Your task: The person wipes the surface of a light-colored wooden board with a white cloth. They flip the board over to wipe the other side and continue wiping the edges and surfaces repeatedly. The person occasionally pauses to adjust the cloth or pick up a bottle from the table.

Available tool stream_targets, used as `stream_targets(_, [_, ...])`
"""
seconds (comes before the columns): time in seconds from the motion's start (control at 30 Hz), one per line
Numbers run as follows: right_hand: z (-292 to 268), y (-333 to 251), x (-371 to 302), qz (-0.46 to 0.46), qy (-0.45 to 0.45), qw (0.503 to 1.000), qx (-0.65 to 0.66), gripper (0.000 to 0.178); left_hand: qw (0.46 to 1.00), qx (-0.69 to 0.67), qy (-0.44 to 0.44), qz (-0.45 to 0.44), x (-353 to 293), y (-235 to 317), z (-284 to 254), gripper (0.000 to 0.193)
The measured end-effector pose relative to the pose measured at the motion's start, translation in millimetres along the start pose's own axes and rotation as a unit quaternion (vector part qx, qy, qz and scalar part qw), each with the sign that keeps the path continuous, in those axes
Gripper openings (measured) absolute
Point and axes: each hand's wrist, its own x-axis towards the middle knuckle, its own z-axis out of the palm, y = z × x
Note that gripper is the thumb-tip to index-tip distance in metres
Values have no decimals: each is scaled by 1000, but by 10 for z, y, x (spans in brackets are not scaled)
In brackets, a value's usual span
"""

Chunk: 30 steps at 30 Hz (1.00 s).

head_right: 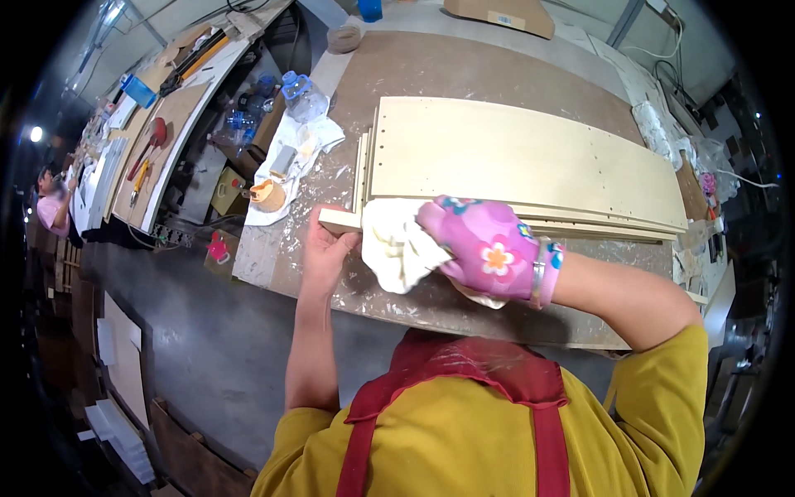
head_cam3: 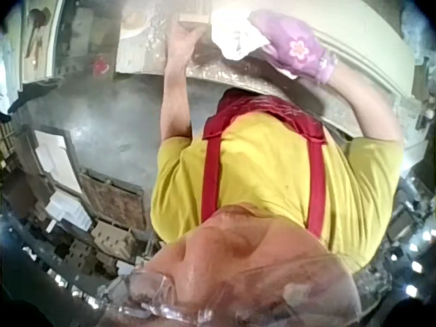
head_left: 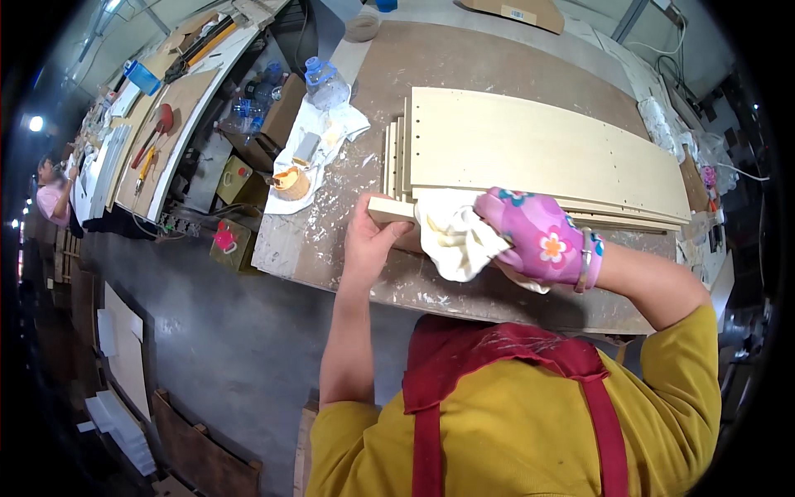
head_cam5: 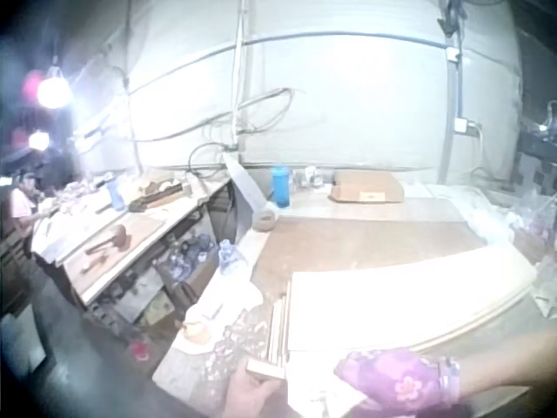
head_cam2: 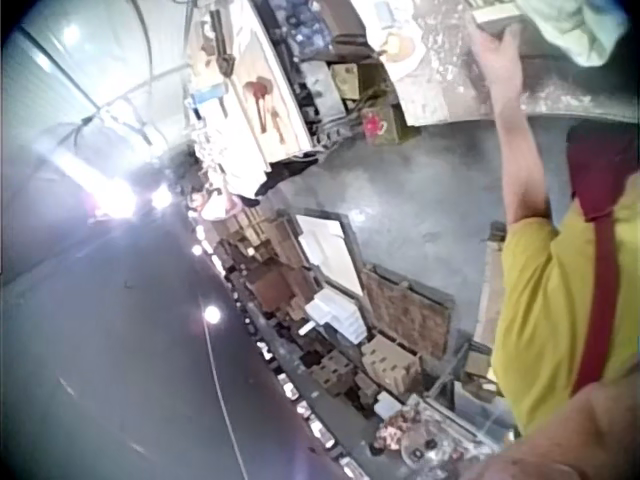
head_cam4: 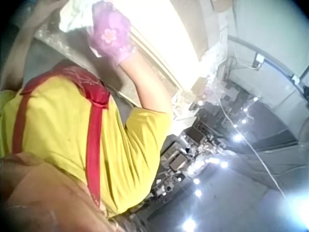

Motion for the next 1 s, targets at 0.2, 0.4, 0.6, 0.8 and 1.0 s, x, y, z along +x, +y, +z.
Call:
stream_targets(0.2, [268, -381, 1005, 44, -42, 998, 21, 18, 984, 155, 82, 24, 65, -467, -244, 50])
stream_targets(0.4, [82, -21, -329, 83, 39, 994, -59, 36, 997, 23, 75, 1, 94, 89, 173, 27])
stream_targets(0.6, [-366, 724, -2840, 374, 67, 893, -240, 47, 996, 51, 76, -10, 88, 167, 147, 40])
stream_targets(0.8, [-626, 1146, -5101, 591, 182, 764, -183, 43, 991, 94, 87, -30, 130, 72, 14, 37])
stream_targets(1.0, [-44, 660, -4683, 620, 348, 560, 425, 31, 987, 155, 30, -8, -47, 155, -232, 25])
